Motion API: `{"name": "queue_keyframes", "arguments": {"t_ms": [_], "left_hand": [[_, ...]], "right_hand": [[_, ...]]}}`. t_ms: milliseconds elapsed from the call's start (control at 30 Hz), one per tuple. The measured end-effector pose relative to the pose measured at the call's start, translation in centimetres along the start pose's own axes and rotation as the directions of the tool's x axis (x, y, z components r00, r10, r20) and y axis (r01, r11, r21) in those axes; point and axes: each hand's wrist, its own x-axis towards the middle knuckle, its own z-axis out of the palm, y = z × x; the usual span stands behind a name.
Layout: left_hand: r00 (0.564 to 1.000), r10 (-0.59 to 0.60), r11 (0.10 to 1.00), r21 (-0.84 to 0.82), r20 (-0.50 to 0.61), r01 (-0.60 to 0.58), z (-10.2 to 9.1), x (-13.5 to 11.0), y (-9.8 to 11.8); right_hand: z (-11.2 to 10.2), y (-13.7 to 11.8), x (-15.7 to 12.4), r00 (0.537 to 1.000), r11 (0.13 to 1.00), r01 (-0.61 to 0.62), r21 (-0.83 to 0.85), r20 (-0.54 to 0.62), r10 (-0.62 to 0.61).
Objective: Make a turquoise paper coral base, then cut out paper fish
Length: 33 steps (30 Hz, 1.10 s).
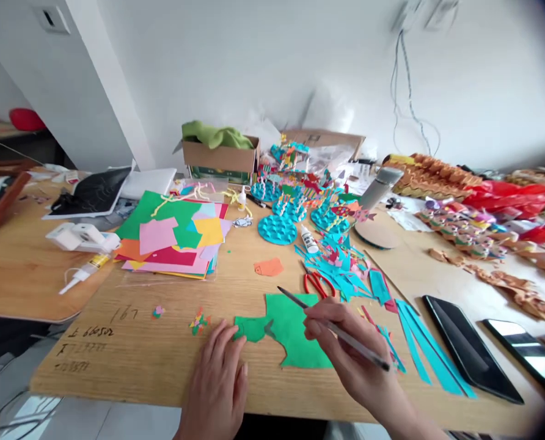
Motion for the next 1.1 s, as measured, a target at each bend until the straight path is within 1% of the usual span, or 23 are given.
{"name": "queue_keyframes", "arguments": {"t_ms": [33, 67, 133, 200, 233, 367, 400, 433, 467, 500, 533, 633, 733, 833, 1000, 1100], "left_hand": [[1.0, 0.004, 1.0, 0.003, -0.02, -0.004, 0.0, -0.1, -0.2], [0.999, 0.011, 1.0, 0.006, -0.04, -0.011, 0.1, -0.2, -0.3], [0.997, 0.025, 1.0, 0.017, -0.071, -0.024, 0.4, -0.5, -0.8], [0.996, 0.037, 0.999, 0.038, -0.086, -0.034, 0.9, -0.9, -1.2], [0.995, 0.044, 0.998, 0.05, -0.089, -0.039, 1.2, -1.1, -1.5], [0.99, 0.091, 0.992, 0.102, -0.109, -0.079, 2.4, -1.6, -2.3], [0.989, 0.099, 0.99, 0.112, -0.11, -0.087, 2.6, -1.7, -2.3], [0.989, 0.102, 0.989, 0.118, -0.107, -0.089, 2.7, -1.8, -2.4], [0.99, 0.102, 0.989, 0.12, -0.101, -0.089, 2.8, -1.8, -2.3], [0.991, 0.097, 0.989, 0.118, -0.093, -0.085, 2.8, -1.8, -2.3], [0.992, 0.09, 0.99, 0.112, -0.085, -0.081, 2.8, -1.9, -2.2], [0.996, 0.066, 0.995, 0.083, -0.063, -0.06, 2.6, -1.9, -2.1], [0.997, 0.05, 0.997, 0.067, -0.056, -0.046, 2.4, -1.9, -2.1], [0.998, 0.043, 0.996, 0.074, -0.052, -0.039, 2.1, -1.6, -1.8], [0.993, 0.051, 0.996, 0.084, -0.104, -0.042, 1.5, -0.9, -1.0], [0.996, 0.032, 0.998, 0.058, -0.088, -0.027, 1.2, -0.7, -0.6]], "right_hand": [[-0.7, -0.8, 0.6, 0.993, 0.992, 0.08, -0.094, 0.095, -0.071], [-1.2, -1.4, 1.2, 0.974, 0.973, 0.159, -0.17, 0.188, -0.126], [-1.6, -1.9, 2.7, 0.921, 0.919, 0.291, -0.265, 0.336, -0.194], [-1.1, -1.4, 4.4, 0.882, 0.871, 0.367, -0.328, 0.42, -0.214], [-0.6, -0.8, 5.3, 0.874, 0.85, 0.381, -0.364, 0.44, -0.203], [2.5, 2.3, 9.4, 0.893, 0.771, 0.344, -0.535, 0.441, -0.092], [3.4, 3.0, 10.6, 0.892, 0.736, 0.341, -0.585, 0.449, -0.057], [4.4, 3.7, 11.8, 0.888, 0.682, 0.347, -0.644, 0.46, -0.017], [5.3, 4.3, 13.0, 0.882, 0.606, 0.354, -0.713, 0.469, 0.038], [6.2, 4.9, 14.2, 0.88, 0.509, 0.348, -0.787, 0.462, 0.113], [7.0, 5.6, 15.4, 0.88, 0.476, 0.336, -0.813, 0.451, 0.148], [8.9, 7.5, 18.4, 0.88, 0.426, 0.302, -0.853, 0.422, 0.219], [10.1, 8.9, 20.3, 0.88, 0.389, 0.277, -0.879, 0.394, 0.264], [10.7, 9.3, 21.0, 0.877, 0.361, 0.276, -0.891, 0.387, 0.285], [11.6, 9.0, 21.4, 0.873, 0.314, 0.287, -0.905, 0.382, 0.302], [12.0, 9.0, 21.4, 0.864, 0.294, 0.282, -0.913, 0.375, 0.337]]}}
